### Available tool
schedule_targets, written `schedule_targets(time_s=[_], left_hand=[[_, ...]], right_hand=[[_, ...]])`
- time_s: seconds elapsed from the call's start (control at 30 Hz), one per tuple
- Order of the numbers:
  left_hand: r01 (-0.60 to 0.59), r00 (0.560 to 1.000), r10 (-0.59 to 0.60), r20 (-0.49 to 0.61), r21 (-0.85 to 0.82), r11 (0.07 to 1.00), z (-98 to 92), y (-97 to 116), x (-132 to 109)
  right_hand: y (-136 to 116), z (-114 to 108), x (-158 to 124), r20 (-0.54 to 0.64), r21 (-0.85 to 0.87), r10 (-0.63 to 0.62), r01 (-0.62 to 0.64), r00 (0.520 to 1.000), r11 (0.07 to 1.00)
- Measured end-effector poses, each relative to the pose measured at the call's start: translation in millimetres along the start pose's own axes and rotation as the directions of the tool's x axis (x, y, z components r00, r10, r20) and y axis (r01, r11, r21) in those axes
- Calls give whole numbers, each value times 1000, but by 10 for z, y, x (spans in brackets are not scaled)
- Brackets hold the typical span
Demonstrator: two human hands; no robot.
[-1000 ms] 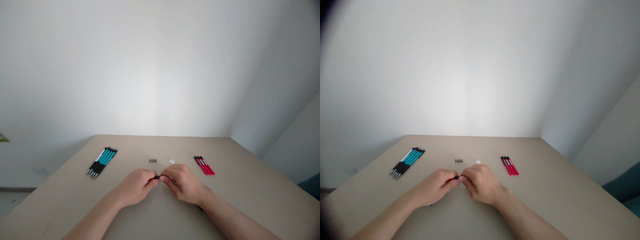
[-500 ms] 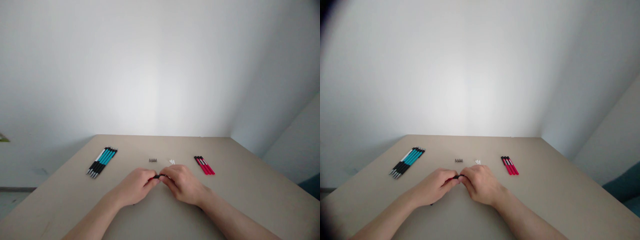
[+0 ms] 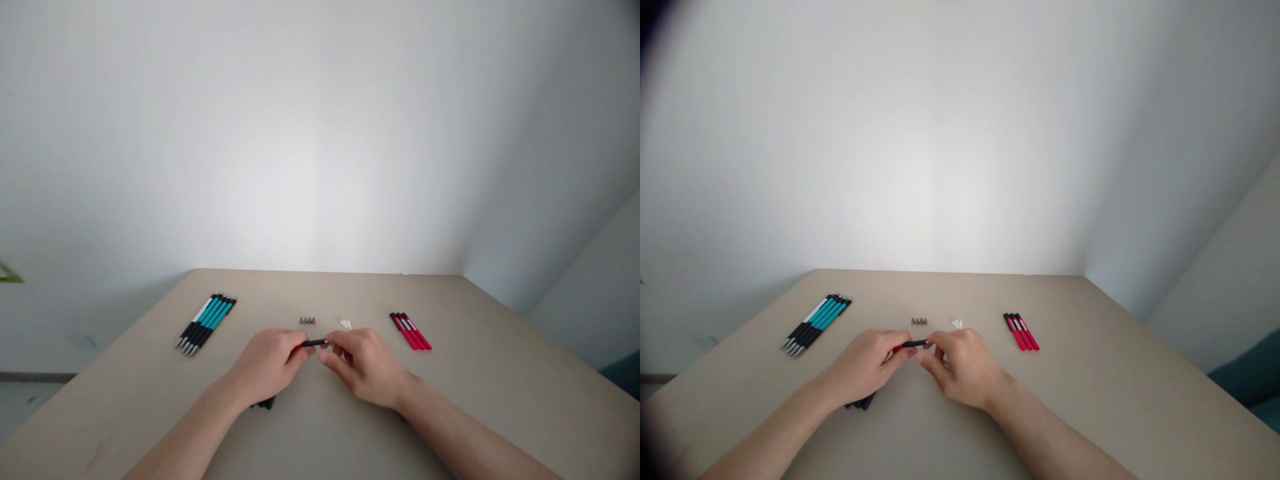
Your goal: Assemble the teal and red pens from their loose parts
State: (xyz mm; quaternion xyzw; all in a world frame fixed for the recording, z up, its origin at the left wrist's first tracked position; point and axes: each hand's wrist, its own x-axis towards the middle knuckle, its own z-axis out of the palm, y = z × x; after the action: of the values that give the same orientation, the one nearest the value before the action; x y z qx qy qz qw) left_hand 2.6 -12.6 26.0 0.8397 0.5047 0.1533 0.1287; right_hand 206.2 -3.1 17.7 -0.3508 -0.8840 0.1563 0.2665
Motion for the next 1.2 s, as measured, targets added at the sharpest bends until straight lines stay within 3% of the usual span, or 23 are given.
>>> schedule_targets(time_s=[0.23, 0.57, 0.83, 1.03, 1.2], left_hand=[[156, 983, -144, -111, 104, 982, -36, -77, 8], [170, 984, -170, 56, 5, 985, -115, 8, -19], [126, 992, -126, -8, 113, 986, -60, -84, -12], [131, 991, -131, 21, -29, 991, -84, -50, -20], [133, 987, -141, -74, -101, 986, -88, -89, -25]], right_hand=[[52, 14, -38, -18, -8, -9, 8, 1000, 1000], [30, 27, -30, -53, -65, -95, 91, 994, 994], [46, 23, -39, -58, -41, -86, 84, 995, 996], [44, 37, -43, -80, -40, -55, 52, 995, 998], [40, 34, -34, -72, -49, -54, 51, 996, 998]])
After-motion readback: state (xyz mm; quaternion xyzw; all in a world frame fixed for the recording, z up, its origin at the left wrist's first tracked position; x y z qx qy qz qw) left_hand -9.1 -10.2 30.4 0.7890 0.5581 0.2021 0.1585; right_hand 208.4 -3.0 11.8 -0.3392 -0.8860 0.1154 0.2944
